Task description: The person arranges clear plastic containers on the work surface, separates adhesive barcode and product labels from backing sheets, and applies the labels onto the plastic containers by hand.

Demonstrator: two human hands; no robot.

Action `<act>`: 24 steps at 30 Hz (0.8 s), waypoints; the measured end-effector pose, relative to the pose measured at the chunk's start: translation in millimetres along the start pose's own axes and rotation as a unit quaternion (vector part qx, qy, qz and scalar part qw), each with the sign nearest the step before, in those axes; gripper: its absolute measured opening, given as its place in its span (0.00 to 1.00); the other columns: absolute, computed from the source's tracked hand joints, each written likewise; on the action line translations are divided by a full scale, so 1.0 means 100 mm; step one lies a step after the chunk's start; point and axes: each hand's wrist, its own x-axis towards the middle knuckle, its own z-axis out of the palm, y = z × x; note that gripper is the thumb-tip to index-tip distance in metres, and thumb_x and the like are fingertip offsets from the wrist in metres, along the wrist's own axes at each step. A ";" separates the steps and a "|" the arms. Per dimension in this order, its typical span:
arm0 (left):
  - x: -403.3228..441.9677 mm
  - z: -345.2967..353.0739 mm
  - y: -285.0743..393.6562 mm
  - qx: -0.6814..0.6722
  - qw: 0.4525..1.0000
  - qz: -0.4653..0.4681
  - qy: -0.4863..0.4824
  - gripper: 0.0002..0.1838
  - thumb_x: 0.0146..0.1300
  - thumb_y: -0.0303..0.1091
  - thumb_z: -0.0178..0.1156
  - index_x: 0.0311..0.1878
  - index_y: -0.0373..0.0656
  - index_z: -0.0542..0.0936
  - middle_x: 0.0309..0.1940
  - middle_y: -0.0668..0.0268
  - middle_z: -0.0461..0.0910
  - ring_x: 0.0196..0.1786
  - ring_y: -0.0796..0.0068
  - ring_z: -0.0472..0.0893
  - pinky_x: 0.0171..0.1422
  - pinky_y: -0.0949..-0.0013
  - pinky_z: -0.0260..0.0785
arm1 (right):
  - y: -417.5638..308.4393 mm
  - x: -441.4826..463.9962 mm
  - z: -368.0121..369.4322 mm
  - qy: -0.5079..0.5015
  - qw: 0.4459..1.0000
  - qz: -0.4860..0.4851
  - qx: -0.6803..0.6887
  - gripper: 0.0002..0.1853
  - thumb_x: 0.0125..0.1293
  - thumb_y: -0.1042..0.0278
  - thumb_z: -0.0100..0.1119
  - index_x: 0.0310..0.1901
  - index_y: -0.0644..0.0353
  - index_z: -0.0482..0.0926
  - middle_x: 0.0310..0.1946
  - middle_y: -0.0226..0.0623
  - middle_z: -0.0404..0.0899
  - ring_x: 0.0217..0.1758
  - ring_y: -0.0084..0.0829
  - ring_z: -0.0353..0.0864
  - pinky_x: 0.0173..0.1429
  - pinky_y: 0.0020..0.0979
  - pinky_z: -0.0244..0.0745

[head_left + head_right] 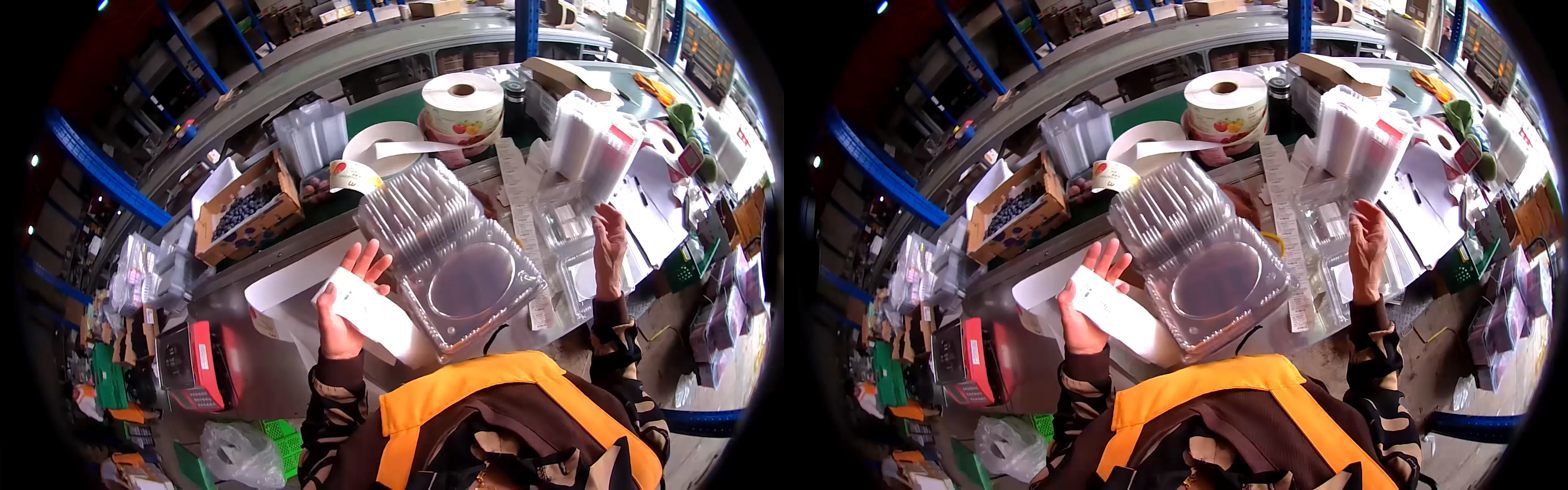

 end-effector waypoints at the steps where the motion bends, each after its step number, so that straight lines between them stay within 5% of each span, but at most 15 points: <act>1: 0.05 0.07 0.08 0.009 1.000 0.014 -0.015 0.42 0.63 0.56 0.54 0.75 0.42 0.59 0.76 0.53 0.57 0.74 0.59 0.63 0.63 0.66 0.66 | -0.24 0.02 0.33 -0.130 0.981 -0.016 0.140 0.15 0.70 0.71 0.57 0.57 0.63 0.73 0.53 0.39 0.78 0.53 0.28 0.78 0.58 0.30 0.75; 4: 0.09 0.18 0.28 0.101 0.992 0.046 -0.060 0.45 0.62 0.58 0.52 0.77 0.44 0.55 0.78 0.55 0.51 0.79 0.61 0.53 0.74 0.62 0.51 | -1.32 -0.30 1.28 -0.416 0.874 -0.020 0.251 0.09 0.71 0.69 0.59 0.48 0.62 0.74 0.52 0.38 0.79 0.53 0.25 0.78 0.58 0.31 0.75; 6: 0.06 0.25 0.35 0.148 0.985 0.058 -0.072 0.45 0.62 0.58 0.50 0.77 0.44 0.55 0.79 0.56 0.48 0.80 0.62 0.50 0.76 0.60 0.49 | -1.77 -0.46 1.64 -0.561 0.788 -0.041 0.249 0.13 0.68 0.64 0.64 0.43 0.59 0.69 0.56 0.43 0.76 0.58 0.30 0.76 0.63 0.37 0.70; 7: 0.05 0.24 0.35 0.162 0.981 0.064 -0.085 0.44 0.63 0.58 0.49 0.78 0.43 0.54 0.79 0.55 0.46 0.81 0.62 0.48 0.77 0.60 0.48 | -1.83 -0.57 1.84 -0.594 0.743 -0.042 0.305 0.18 0.65 0.59 0.68 0.41 0.61 0.69 0.49 0.41 0.79 0.55 0.31 0.78 0.61 0.35 0.73; 9: -0.03 0.22 0.31 0.158 0.982 0.075 -0.063 0.40 0.67 0.54 0.49 0.76 0.40 0.58 0.76 0.55 0.56 0.77 0.65 0.57 0.74 0.64 0.53 | -2.01 -0.65 2.01 -0.677 0.659 0.034 0.326 0.17 0.62 0.72 0.70 0.40 0.59 0.66 0.43 0.32 0.76 0.51 0.23 0.78 0.57 0.27 0.76; 12: -0.17 0.13 0.34 0.191 0.979 0.074 -0.015 0.30 0.72 0.48 0.51 0.69 0.36 0.66 0.64 0.58 0.71 0.66 0.71 0.70 0.68 0.68 0.62 | -1.98 -0.71 2.13 -0.662 0.618 0.070 0.419 0.17 0.60 0.81 0.69 0.38 0.59 0.66 0.41 0.30 0.77 0.50 0.19 0.77 0.56 0.23 0.78; 14: -0.28 0.09 0.25 0.179 0.977 0.083 0.080 0.18 0.72 0.38 0.58 0.58 0.36 0.75 0.46 0.68 0.80 0.49 0.80 0.79 0.57 0.74 0.70 | -1.94 -0.68 2.14 -0.625 0.696 -0.008 0.354 0.16 0.61 0.81 0.68 0.37 0.58 0.67 0.37 0.30 0.78 0.44 0.18 0.77 0.52 0.24 0.77; 15: -0.28 0.08 0.21 0.170 0.977 0.103 0.077 0.17 0.69 0.36 0.61 0.56 0.37 0.76 0.46 0.68 0.81 0.49 0.81 0.79 0.56 0.74 0.70 | -1.88 -0.68 2.16 -0.607 0.728 -0.037 0.315 0.15 0.61 0.81 0.68 0.36 0.58 0.67 0.36 0.30 0.79 0.39 0.19 0.77 0.49 0.23 0.76; 24: -0.27 0.06 0.09 0.108 0.981 0.063 0.147 0.14 0.70 0.40 0.61 0.50 0.39 0.79 0.37 0.68 0.84 0.33 0.82 0.82 0.35 0.77 0.76 | -1.73 -0.56 2.04 -0.618 0.705 -0.013 0.349 0.12 0.65 0.79 0.64 0.37 0.58 0.68 0.36 0.26 0.76 0.40 0.14 0.75 0.46 0.20 0.72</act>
